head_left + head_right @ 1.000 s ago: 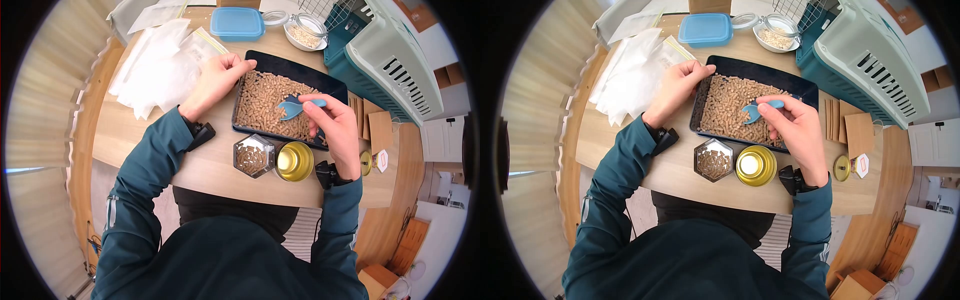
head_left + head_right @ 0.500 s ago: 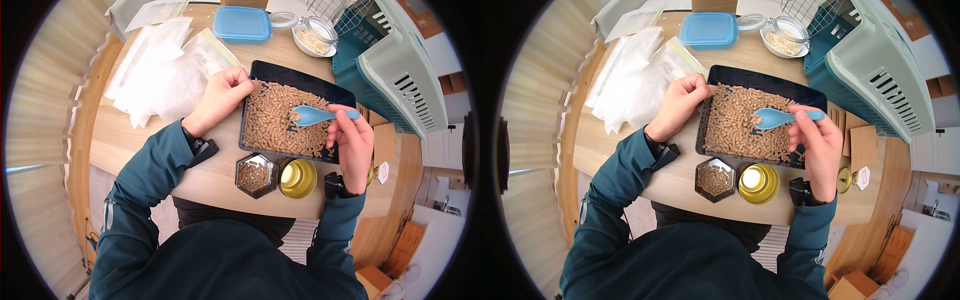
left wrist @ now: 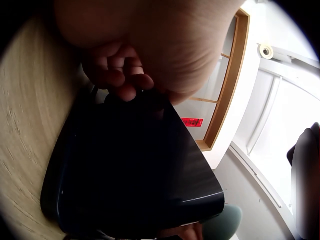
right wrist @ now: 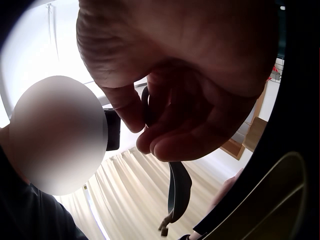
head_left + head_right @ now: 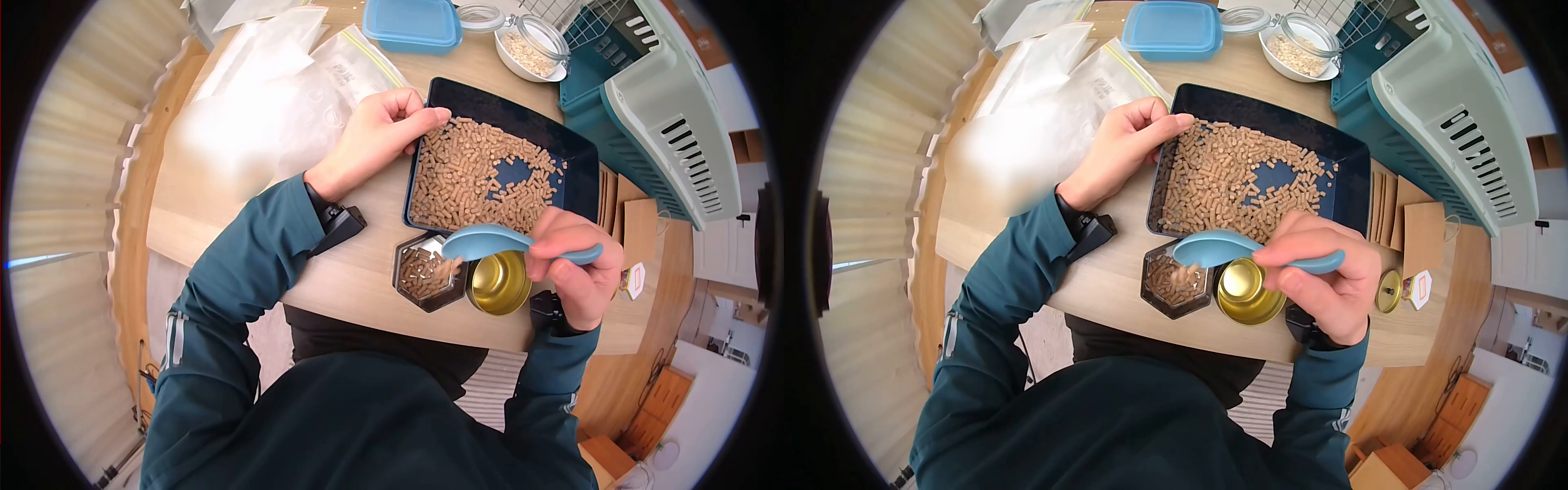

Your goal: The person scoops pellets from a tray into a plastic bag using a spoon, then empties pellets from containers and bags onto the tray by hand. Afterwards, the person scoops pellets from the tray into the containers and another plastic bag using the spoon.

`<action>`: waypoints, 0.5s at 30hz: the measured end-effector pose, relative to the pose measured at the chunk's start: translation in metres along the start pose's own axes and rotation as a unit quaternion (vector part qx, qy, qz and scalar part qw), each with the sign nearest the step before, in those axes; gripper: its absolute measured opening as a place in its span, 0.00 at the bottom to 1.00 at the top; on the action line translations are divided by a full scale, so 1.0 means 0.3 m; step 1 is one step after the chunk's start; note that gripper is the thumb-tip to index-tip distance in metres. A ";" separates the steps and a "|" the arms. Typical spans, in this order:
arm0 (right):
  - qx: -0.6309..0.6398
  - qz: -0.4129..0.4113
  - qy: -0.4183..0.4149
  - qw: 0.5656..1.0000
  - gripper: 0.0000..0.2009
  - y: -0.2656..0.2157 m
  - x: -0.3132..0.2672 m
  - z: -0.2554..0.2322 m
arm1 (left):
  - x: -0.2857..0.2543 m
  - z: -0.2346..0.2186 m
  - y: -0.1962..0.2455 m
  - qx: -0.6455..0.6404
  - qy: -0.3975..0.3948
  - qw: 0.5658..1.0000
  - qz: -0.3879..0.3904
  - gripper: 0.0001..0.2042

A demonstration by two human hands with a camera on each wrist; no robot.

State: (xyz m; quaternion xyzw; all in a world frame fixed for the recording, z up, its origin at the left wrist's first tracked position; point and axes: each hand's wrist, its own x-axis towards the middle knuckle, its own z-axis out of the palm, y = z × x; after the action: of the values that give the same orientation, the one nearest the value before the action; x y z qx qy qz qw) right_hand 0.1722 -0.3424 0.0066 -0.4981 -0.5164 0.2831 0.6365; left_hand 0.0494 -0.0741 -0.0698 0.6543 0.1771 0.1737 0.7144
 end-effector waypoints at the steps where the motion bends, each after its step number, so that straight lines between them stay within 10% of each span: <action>1: -0.028 -0.013 0.015 0.999 0.13 0.008 -0.001 -0.002 | 0.003 0.002 -0.010 -0.009 0.004 1.000 0.003 0.17; 6: -0.198 0.047 0.249 0.947 0.09 0.037 0.001 0.007 | 0.005 0.005 -0.017 -0.012 0.005 1.000 0.008 0.16; 15: -0.248 0.166 0.178 0.938 0.09 0.058 0.009 -0.009 | 0.005 0.001 -0.018 -0.012 0.006 1.000 0.005 0.16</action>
State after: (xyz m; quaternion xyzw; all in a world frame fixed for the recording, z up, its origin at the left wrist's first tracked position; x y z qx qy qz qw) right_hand 0.1783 -0.3349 -0.0083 -0.7609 -0.3583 0.1549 0.5183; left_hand 0.0509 -0.0740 -0.0753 0.6454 0.1760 0.1829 0.7205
